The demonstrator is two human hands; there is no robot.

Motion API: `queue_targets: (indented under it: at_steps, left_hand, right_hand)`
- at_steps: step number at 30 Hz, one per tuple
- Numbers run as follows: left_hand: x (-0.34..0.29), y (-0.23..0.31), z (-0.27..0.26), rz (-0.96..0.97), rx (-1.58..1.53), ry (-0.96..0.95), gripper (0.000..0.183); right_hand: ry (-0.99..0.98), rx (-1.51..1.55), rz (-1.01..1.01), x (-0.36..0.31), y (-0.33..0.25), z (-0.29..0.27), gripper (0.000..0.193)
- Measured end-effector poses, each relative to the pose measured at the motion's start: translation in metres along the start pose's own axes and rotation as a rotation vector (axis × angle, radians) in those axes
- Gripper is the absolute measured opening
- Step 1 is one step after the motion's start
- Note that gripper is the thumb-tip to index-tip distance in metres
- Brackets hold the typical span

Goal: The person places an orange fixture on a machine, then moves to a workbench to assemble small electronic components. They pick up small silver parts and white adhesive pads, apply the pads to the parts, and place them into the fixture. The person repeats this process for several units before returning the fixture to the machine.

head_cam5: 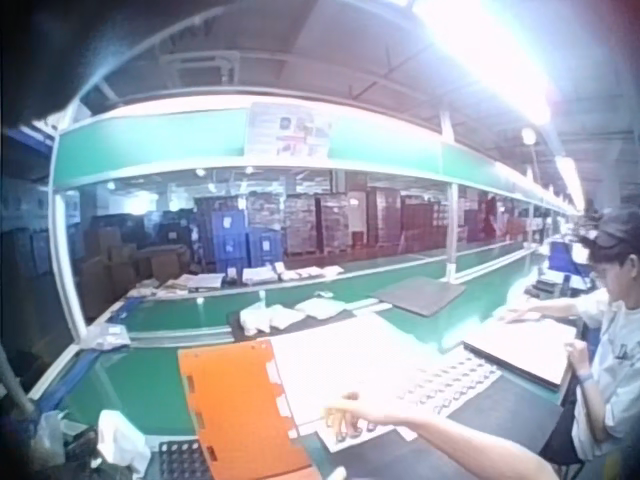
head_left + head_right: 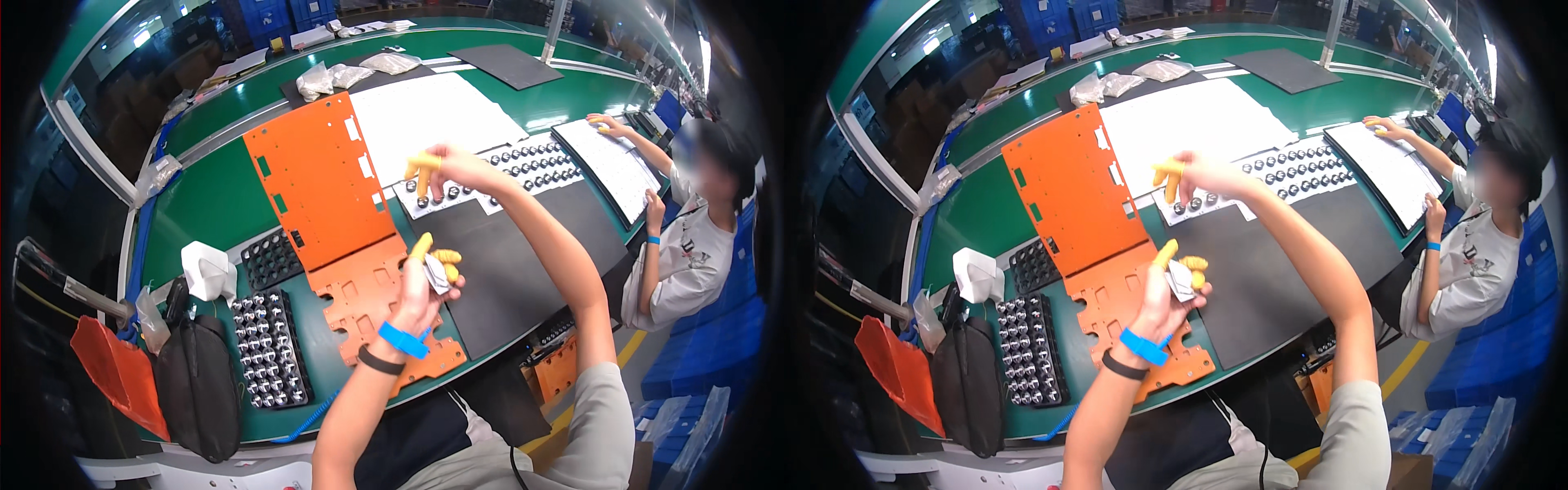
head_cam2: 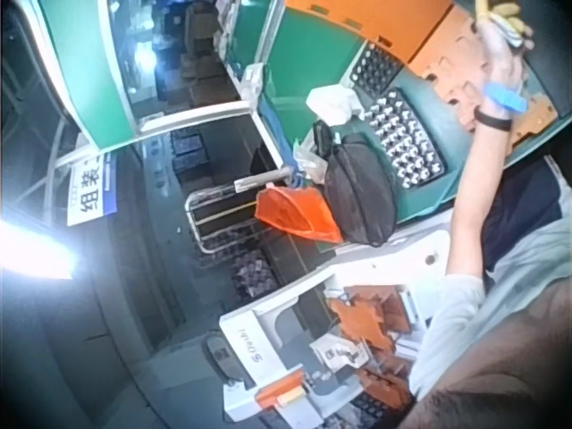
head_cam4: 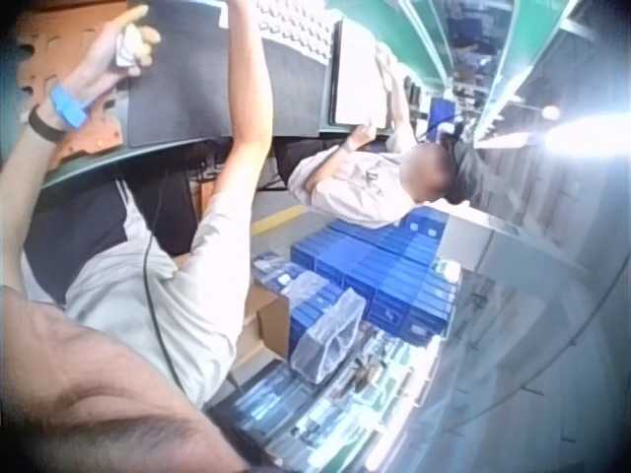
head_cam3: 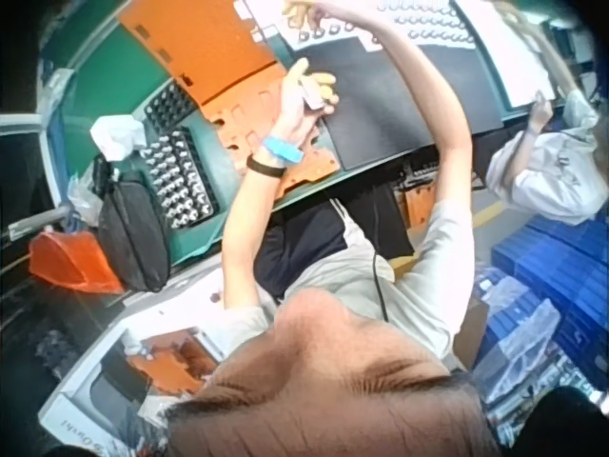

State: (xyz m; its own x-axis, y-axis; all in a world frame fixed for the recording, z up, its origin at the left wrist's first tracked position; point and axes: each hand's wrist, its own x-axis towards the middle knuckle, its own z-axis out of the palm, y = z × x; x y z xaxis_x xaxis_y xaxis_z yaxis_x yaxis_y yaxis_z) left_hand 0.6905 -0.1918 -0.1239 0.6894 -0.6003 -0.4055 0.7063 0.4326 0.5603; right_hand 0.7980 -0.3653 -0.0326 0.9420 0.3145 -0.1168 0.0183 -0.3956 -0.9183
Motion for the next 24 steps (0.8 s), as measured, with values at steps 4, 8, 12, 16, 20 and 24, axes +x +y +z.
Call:
queue_targets:
  at_steps: [4, 8, 12, 16, 20, 24]
  left_hand:
    - [-0.005, -0.002, 0.018, -0.023, 0.043, 0.062, 0.055]
    - [-0.007, -0.004, 0.013, -0.001, 0.031, 0.009, 0.054]
    - [-0.006, -0.012, 0.009, 0.081, 0.122, 0.051, 0.055]
    - [-0.006, -0.013, 0.016, 0.115, 0.193, 0.045, 0.056]
    - [-0.005, -0.015, 0.017, 0.125, 0.224, 0.035, 0.056]
    - [-0.003, -0.015, 0.016, 0.150, 0.238, 0.017, 0.056]
  right_hand:
    - [0.419, -0.379, -0.115, 0.108, 0.071, -0.040, 0.051]
    - [0.594, -1.158, -0.192, 0.165, 0.124, -0.036, 0.064]
    - [0.396, -1.177, -0.014, 0.184, 0.110, -0.026, 0.056]
    - [0.284, -1.295, -0.059, 0.178, 0.099, -0.032, 0.040]
    - [0.232, -1.563, -0.211, 0.177, 0.103, -0.030, 0.025]
    - [0.236, -1.515, -0.263, 0.178, 0.102, -0.027, 0.028]
